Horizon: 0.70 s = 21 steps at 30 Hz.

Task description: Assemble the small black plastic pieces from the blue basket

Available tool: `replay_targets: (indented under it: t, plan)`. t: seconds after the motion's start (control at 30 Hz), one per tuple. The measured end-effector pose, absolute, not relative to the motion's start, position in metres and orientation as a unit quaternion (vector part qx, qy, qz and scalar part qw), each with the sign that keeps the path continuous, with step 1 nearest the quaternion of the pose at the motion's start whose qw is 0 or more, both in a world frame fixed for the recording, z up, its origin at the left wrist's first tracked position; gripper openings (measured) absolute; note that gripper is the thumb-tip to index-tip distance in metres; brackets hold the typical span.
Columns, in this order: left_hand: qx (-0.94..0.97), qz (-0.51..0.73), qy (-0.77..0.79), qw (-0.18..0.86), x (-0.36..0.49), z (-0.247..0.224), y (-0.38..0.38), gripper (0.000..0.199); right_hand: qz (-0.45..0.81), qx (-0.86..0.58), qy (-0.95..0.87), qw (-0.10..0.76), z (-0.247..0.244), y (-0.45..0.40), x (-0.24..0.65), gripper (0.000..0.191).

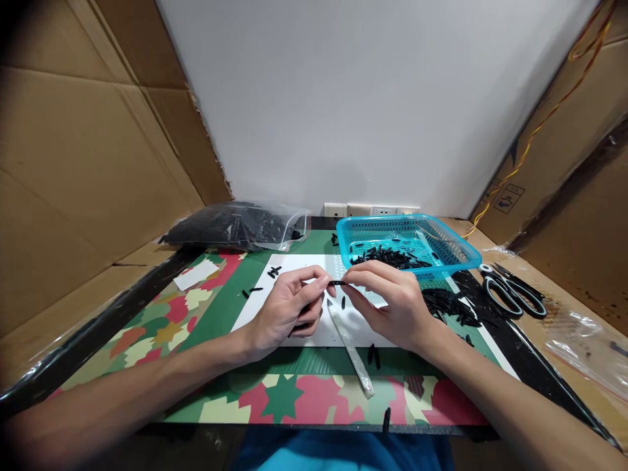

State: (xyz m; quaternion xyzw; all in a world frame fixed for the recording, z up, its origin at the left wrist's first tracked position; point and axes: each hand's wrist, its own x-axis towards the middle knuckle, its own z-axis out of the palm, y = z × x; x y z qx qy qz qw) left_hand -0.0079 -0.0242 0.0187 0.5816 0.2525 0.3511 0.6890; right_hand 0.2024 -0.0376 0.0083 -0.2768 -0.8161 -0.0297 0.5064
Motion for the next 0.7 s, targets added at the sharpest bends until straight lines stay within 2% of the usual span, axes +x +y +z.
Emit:
replay_targets:
  t: [0.3,0.7]
  plan:
    - [0.577,0.35,0.23,0.701,-0.0082,0.017,-0.0235,0.027,-0.022,-0.271,-0.818,0.507,0.0123,-0.0383,0.2009,0.015]
    - [0.578,0.349,0.244,0.696,-0.0075,0.0193,-0.0243,0.031,-0.005,-0.275,-0.818,0.506,0.0115,-0.0374,0.2006,0.014]
